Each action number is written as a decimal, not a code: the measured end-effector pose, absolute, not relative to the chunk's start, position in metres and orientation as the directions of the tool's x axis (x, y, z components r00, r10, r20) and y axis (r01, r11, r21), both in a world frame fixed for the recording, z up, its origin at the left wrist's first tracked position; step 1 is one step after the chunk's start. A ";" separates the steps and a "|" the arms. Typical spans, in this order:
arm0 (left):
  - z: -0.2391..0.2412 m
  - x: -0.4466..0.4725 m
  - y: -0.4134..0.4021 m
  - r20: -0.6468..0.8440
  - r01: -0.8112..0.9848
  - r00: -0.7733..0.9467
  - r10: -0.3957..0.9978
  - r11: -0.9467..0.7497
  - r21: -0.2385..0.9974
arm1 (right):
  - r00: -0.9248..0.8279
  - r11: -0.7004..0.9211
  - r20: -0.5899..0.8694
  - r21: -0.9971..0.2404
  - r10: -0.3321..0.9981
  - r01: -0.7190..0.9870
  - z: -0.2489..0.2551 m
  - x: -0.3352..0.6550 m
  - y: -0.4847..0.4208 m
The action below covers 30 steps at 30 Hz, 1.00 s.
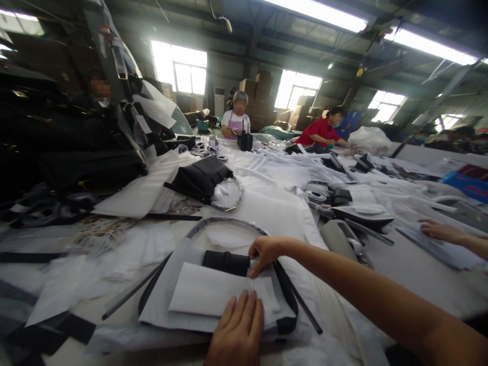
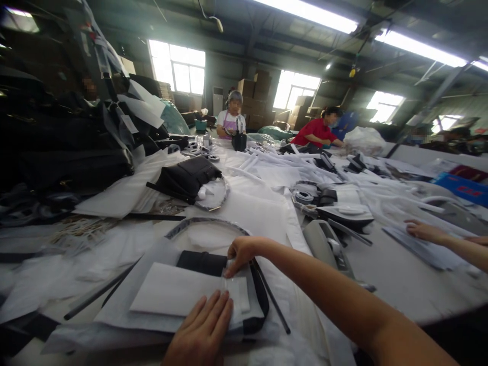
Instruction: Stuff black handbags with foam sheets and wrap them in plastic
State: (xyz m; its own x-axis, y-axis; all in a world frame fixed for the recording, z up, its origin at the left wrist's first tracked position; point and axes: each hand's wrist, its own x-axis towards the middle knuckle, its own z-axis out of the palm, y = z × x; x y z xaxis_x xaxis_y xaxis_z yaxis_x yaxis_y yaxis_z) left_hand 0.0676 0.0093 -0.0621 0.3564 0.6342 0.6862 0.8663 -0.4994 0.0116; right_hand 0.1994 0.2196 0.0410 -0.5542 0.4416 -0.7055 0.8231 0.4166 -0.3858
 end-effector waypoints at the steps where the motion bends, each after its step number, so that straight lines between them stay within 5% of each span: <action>1: -0.065 0.069 0.010 0.713 0.867 0.328 0.619 -0.497 0.033 | -0.557 0.397 -0.712 -0.406 0.427 0.823 0.040 0.200 0.222; 5: -0.068 0.073 0.012 0.778 0.852 0.259 0.572 -0.515 0.095 | -0.583 0.351 -0.690 -0.467 0.429 0.812 0.040 0.201 0.225; 8: -0.053 0.068 0.007 0.671 0.842 0.342 0.658 -0.531 0.092 | -0.594 0.357 -0.616 -0.476 0.517 0.804 0.052 0.204 0.217; 14: -0.016 0.057 -0.003 0.300 0.813 0.457 0.837 -0.530 0.241 | -0.575 0.474 -0.133 -0.433 0.807 0.766 0.068 0.225 0.123; 16: -0.006 0.056 -0.005 0.241 0.790 0.457 0.856 -0.515 0.334 | -0.650 0.614 0.054 -0.393 0.758 0.684 0.052 0.240 0.081; 20: 0.016 0.050 -0.007 0.234 0.736 0.469 0.852 -0.523 0.430 | -0.758 0.814 0.306 -0.123 0.575 0.568 -0.003 0.266 0.035; 25: 0.037 -0.001 -0.010 0.212 0.751 0.597 0.773 -0.632 0.191 | -0.781 0.839 0.443 0.108 0.440 0.534 -0.032 0.267 0.041; 30: 0.055 -0.082 -0.007 0.136 0.857 0.513 0.847 -0.515 -0.027 | -0.823 0.867 0.404 0.125 0.399 0.482 0.001 0.264 0.064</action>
